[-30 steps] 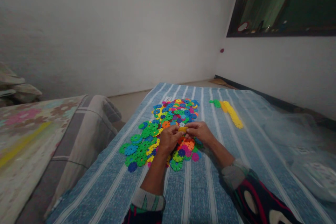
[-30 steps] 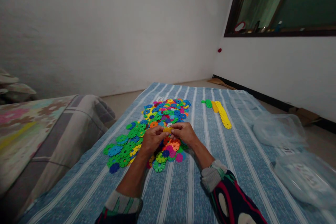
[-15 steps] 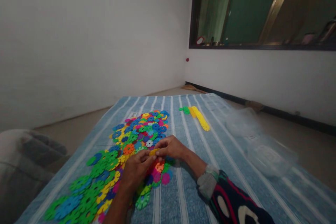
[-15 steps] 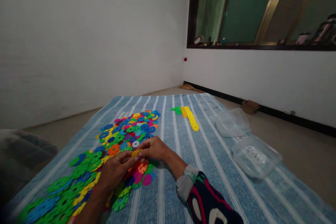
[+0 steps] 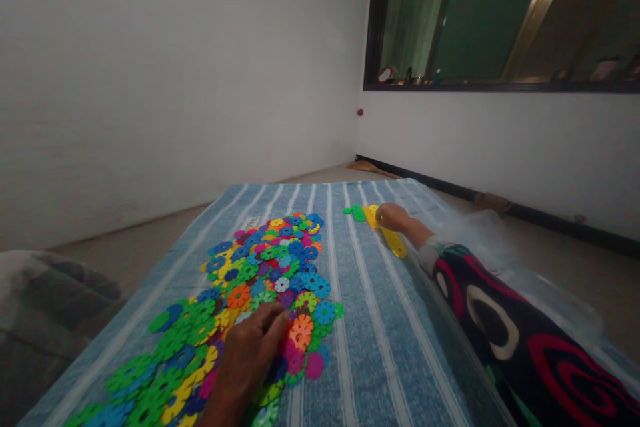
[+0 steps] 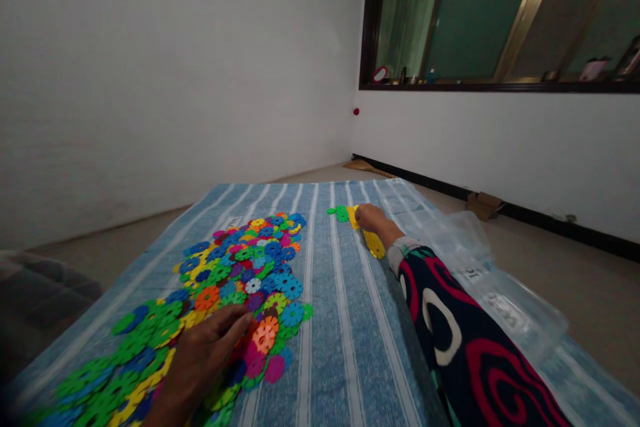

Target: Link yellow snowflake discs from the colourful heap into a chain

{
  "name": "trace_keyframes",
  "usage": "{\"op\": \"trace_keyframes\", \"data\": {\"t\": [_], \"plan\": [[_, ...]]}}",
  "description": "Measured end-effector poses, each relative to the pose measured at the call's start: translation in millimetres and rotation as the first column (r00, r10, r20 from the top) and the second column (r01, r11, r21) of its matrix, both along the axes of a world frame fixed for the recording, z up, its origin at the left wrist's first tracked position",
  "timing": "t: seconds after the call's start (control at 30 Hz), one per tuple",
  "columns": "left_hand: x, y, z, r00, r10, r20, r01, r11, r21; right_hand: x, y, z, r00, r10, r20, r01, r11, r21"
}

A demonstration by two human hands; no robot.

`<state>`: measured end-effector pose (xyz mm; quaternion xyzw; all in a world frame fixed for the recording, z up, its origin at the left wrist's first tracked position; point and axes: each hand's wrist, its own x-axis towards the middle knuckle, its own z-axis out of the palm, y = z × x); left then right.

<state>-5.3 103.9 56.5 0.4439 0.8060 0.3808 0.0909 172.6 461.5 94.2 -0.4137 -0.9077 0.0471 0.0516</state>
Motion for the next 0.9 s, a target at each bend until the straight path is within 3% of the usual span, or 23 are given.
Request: {"op": "trace_keyframes", "data": {"t": [0.17, 0.4, 0.8, 0.9], "plan": [[-9, -5, -6.4, 0.997, 0.03, -0.067, -0.028, 0.999, 0.032, -12, 17, -14.5, 0.993, 0.014, 0.119, -0.015, 1.0, 0.012], [-17, -6, -13.0, 0.992, 0.085, -0.09, -0.085, 0.996, 0.009, -23, 16, -11.2, 0.977, 0.03, 0.211, -0.035, 0.999, 0.023], [-23, -5, -27.2, 0.99, 0.089, -0.111, -0.084, 0.995, 0.054, -15, 15, -17.4, 0.989, -0.008, 0.149, -0.009, 0.994, 0.113], [-24, -6, -24.6, 0.988, 0.111, -0.104, -0.106, 0.993, 0.056, -14, 9, -16.9, 0.99, 0.009, 0.138, -0.025, 0.992, 0.12]]}}
